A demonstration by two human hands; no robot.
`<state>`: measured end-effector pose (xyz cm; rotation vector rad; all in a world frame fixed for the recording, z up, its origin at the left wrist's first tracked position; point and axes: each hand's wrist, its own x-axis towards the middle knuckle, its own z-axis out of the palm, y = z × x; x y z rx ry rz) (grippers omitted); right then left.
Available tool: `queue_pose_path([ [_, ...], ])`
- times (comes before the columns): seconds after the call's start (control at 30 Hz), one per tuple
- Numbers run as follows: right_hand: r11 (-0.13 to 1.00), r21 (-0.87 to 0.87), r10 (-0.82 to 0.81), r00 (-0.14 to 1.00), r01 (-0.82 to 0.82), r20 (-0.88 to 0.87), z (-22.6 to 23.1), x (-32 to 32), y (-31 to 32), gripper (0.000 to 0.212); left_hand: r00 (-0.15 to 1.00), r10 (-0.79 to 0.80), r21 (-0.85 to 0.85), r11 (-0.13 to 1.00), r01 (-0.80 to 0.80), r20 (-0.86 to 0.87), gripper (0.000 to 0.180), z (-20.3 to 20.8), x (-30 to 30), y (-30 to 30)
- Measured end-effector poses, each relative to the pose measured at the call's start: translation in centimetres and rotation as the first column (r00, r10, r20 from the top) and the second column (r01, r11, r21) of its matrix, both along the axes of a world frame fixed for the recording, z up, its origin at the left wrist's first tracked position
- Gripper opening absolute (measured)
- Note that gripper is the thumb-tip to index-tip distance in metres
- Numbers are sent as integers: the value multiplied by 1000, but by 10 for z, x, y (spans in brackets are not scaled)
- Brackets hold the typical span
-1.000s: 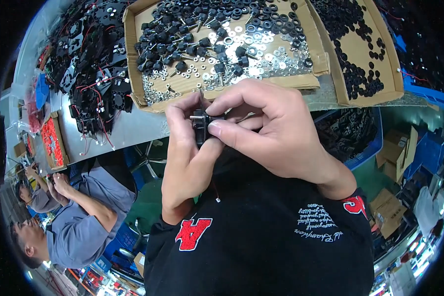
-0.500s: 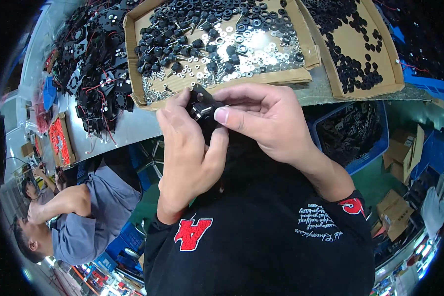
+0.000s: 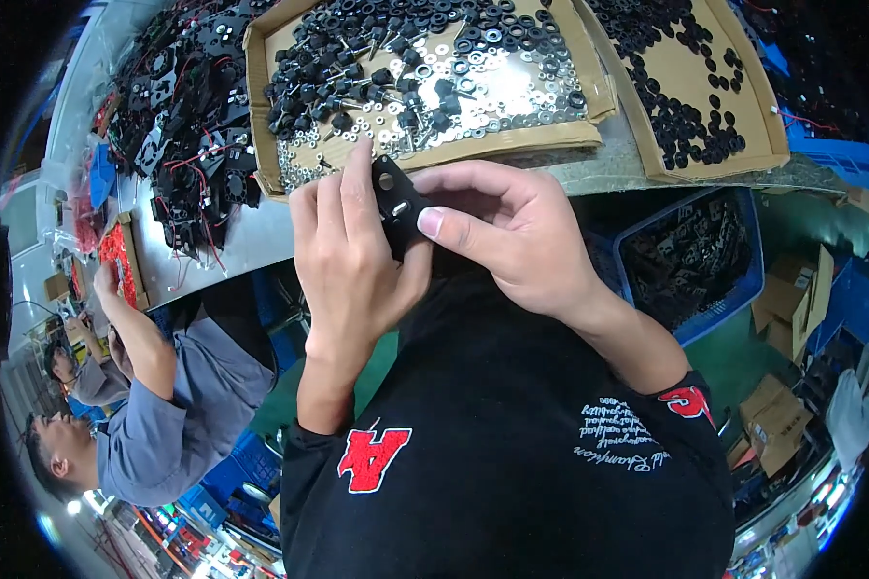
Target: Manually assembling small cooling fans into their plastic housings at a factory workstation.
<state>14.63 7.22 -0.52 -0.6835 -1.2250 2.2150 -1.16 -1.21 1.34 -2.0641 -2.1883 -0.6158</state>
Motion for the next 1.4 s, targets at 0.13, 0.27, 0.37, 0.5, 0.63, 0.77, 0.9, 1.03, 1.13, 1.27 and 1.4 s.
queue_pose_path([
  [0.13,1000,16,9,999,-10,46,-11,2,-1,33,958,-90,-74,991,114,272,70,16,-4,-9],
  [0.27,1000,13,-1,998,1,61,-10,6,-7,31,668,44,-180,974,135,743,56,16,-19,-21],
  [0.37,999,19,-37,998,36,49,-11,5,-10,29,305,198,-245,962,123,931,48,11,-22,-24],
  [0.5,997,22,-78,997,78,18,-12,3,-12,26,40,246,-248,932,264,968,43,4,-21,-26],
  [0.63,939,275,-220,975,207,15,-12,-1,-15,21,-107,292,-262,937,231,950,38,12,-8,-25],
  [0.77,836,527,-253,959,152,124,-11,-1,-14,16,-140,328,-296,932,211,934,33,12,-8,-25],
  [0.9,780,620,-217,965,80,148,-4,-3,-15,14,-127,320,-275,918,285,939,27,4,-24,-27],
  [1.03,721,693,-182,961,-15,210,0,-11,-18,14,-230,392,-293,882,369,891,24,-5,-42,-31],
  [1.13,699,708,-139,951,-102,275,4,-19,-17,15,-211,413,-303,860,410,886,21,-8,-55,-34],
  [1.27,520,817,-163,909,-251,383,22,-22,19,18,-319,331,-230,921,315,888,26,-20,-54,-45],
  [1.4,139,936,-453,820,-323,350,26,-21,83,23,-427,370,-287,925,248,825,32,-12,-51,-43],
])
